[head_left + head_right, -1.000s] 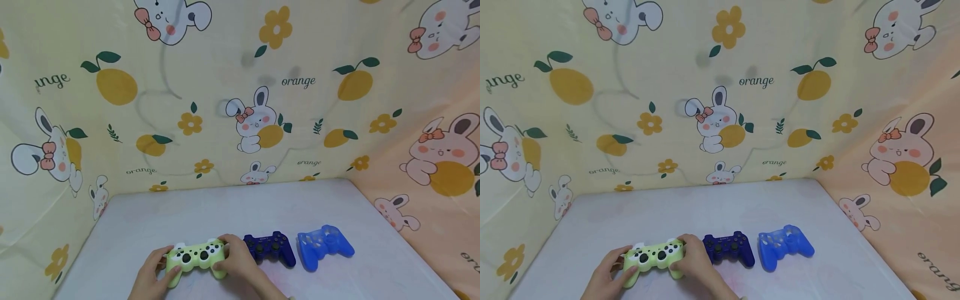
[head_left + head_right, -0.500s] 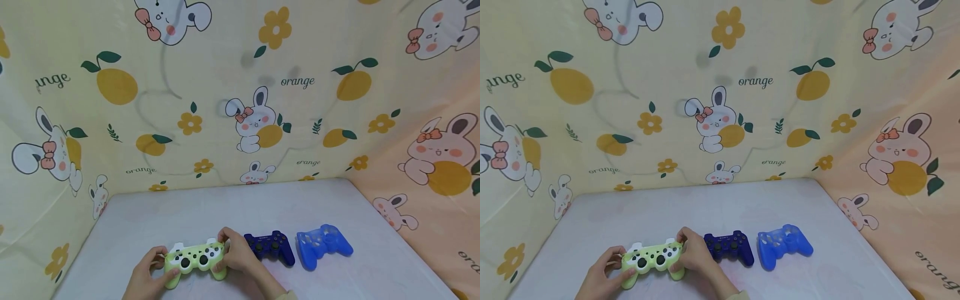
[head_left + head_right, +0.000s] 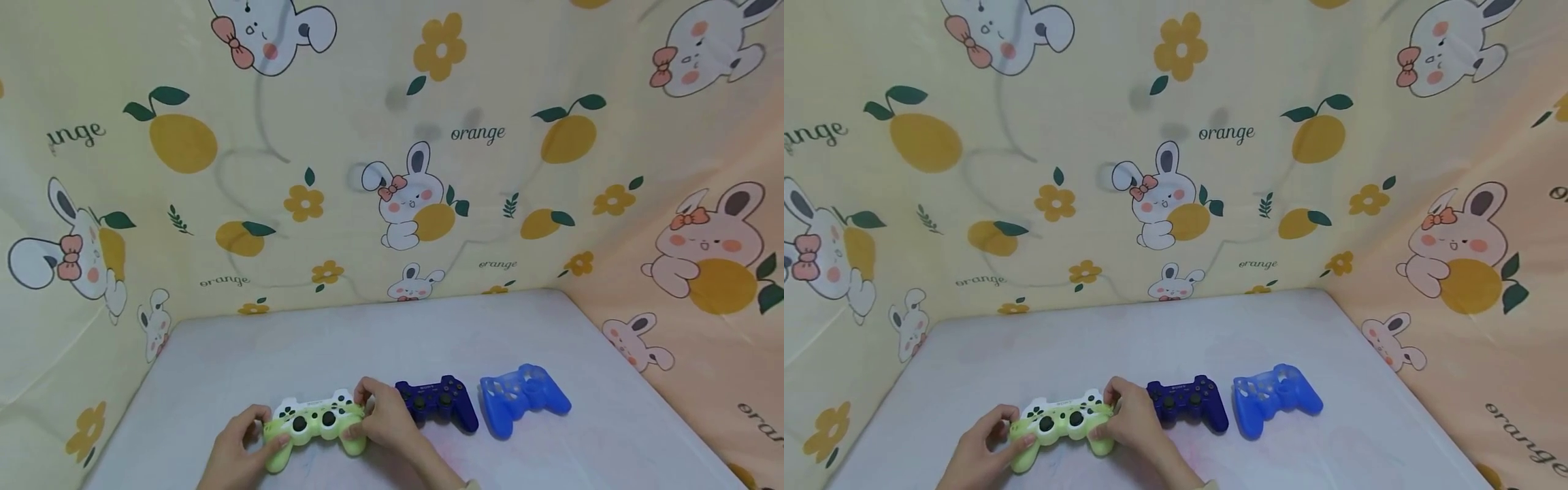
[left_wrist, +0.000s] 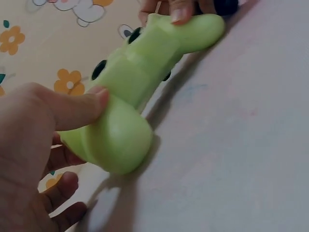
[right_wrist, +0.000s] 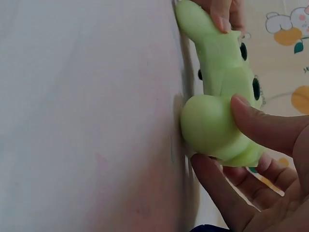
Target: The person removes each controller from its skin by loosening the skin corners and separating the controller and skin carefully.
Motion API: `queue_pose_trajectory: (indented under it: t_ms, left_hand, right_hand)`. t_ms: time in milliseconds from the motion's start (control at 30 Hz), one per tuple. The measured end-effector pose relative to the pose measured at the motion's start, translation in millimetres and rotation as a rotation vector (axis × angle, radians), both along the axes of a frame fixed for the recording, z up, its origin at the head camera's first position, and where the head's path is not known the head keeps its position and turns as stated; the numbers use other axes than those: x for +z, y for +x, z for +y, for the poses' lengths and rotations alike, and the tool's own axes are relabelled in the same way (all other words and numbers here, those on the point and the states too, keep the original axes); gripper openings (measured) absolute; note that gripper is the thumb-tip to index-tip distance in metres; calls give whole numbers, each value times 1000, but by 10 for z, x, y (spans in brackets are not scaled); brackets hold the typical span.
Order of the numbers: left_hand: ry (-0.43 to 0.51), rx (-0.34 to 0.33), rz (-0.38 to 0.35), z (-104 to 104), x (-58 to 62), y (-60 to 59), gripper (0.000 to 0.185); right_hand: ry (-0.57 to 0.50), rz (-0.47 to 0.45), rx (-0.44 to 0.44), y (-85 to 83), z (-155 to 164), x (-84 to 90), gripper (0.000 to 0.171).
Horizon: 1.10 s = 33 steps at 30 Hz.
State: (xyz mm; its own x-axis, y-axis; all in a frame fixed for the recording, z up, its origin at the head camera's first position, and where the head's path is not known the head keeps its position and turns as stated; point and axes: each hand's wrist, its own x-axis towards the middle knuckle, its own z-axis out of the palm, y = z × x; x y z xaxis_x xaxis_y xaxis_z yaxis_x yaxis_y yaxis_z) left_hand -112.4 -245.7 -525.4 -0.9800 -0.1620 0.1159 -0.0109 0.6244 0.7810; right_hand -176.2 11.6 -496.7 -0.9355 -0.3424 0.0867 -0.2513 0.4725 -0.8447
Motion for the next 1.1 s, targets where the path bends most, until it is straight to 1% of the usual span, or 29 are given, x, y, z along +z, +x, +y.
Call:
queue_pose_trajectory:
  t_ms: [100, 167, 333, 433, 533, 600, 667, 767, 833, 867, 1000, 1100]
  left_hand:
    - [-7, -1, 26, -4, -7, 2, 37]
    - [-10, 0, 27, 12, 0, -2, 36]
    - [-35, 3, 3, 33, 21, -14, 35]
    - [-54, 14, -18, 31, 10, -12, 34]
    - [-90, 28, -17, 17, -9, -3, 34]
    - [-114, 36, -4, 8, -15, 5, 35]
    - [-129, 29, 34, 6, -17, 13, 37]
    - [-137, 11, 87, 21, -18, 21, 41]
    - [-149, 1, 96, 32, -20, 26, 46]
    - [-154, -3, 86, 34, -23, 28, 49]
    - [-167, -13, -19, 4, -21, 57, 66]
    - [-164, -21, -43, -12, -25, 53, 68]
  right_hand:
    - [16, -3, 2, 2, -22, 2, 46]
    - [28, -6, -2, 7, -20, 7, 46]
    - [50, -4, -11, 17, -19, 17, 46]
    - [41, 4, -26, 42, -25, 6, 45]
    - [2, 5, -57, 105, -48, -24, 43]
    - [-24, 16, -81, 155, -72, -44, 42]
    - [-32, 31, -107, 206, -93, -51, 42]
    - [-6, 56, -133, 249, -114, -35, 42]
    - [20, 59, -142, 260, -117, -16, 43]
    - [31, 55, -138, 261, -115, -3, 44]
    - [83, 40, -108, 260, -97, 25, 54]
    - [122, 68, -90, 253, -78, 36, 57]
